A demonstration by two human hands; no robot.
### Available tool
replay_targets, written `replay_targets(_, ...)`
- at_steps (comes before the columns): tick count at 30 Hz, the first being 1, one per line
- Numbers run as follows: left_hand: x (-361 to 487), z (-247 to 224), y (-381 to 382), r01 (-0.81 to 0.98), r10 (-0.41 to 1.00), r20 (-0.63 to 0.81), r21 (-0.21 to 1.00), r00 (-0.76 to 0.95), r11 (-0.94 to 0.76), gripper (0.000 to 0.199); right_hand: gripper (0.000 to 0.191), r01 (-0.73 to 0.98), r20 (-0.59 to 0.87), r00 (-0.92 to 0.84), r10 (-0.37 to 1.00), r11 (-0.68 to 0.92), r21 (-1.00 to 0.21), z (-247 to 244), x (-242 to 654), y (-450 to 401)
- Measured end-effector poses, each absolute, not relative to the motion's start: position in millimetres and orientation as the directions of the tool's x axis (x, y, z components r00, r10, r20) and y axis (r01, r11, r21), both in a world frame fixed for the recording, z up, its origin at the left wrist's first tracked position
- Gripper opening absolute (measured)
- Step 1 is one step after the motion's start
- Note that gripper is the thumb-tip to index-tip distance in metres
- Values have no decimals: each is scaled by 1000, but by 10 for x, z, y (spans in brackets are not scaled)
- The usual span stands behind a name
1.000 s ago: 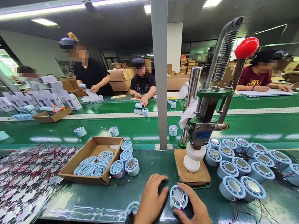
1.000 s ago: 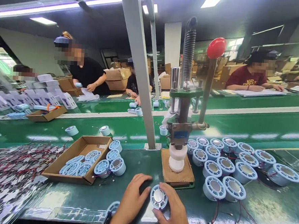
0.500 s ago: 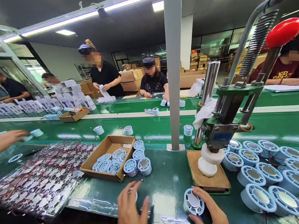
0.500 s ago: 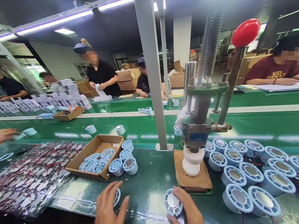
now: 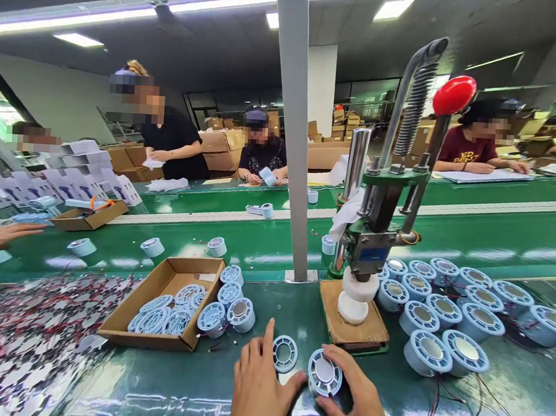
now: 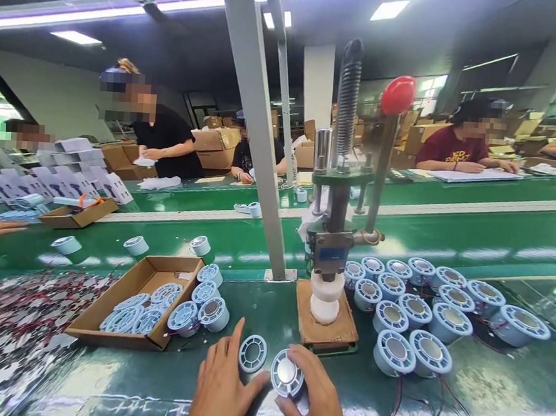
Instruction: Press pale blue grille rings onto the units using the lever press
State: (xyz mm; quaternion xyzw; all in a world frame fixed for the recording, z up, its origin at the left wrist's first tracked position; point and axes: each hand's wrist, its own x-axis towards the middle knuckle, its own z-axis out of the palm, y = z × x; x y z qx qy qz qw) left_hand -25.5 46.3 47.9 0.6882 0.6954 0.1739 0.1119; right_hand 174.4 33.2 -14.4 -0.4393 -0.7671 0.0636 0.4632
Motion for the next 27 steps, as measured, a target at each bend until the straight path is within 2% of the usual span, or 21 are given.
replay_targets(2, -293, 550, 531, 883, 989, -14, 454, 146, -124, 86, 54, 606, 679, -164, 715, 617, -503, -112, 1733, 339)
replay_targets(5, -386, 569, 611, 845, 953, -39, 474, 299, -246, 74, 55, 592, 703, -130, 699, 624, -510, -79, 1720, 346)
replay_targets(7, -405, 550, 640, 861, 963, -10, 451, 269, -236, 76, 57, 583, 704, -122, 700, 624, -520, -75, 1715, 350)
replay_targets(10, -401, 521, 660, 870, 970, 7, 441, 241, -219, 94, 63, 567, 703, -133, 699, 635, -524, -95, 1718, 359)
replay_targets(12, -403, 516, 673, 841, 957, 9, 475, 291, -260, 83, 65, 564, 689, -149, 709, 633, -530, -117, 1725, 360)
replay_targets(14, -388, 526, 681, 784, 959, 30, 568, 283, -250, 68, 68, 573, 659, -149, 737, 608, -550, -138, 1730, 356)
replay_targets(16, -320, 546, 669, 676, 984, 43, 721, 175, -152, 63, 70, 586, 629, -135, 765, 574, -572, -160, 1728, 349)
replay_targets(19, -109, 562, 586, 527, 996, 61, 845, 68, -88, 80, 70, 591, 616, -106, 781, 548, -593, -203, 1707, 348)
replay_targets(22, 131, 524, 469, 570, 982, 151, 800, 116, -190, 86, 67, 567, 629, -71, 774, 551, -613, -258, 1669, 363)
replay_targets(24, 241, 482, 418, 602, 973, 196, 764, 125, -231, 80, 66, 546, 642, -33, 766, 552, -630, -286, 1642, 373)
replay_targets(27, 314, 441, 399, 625, 977, 202, 755, 67, -199, 73, 63, 545, 647, 15, 762, 537, -644, -286, 1625, 382)
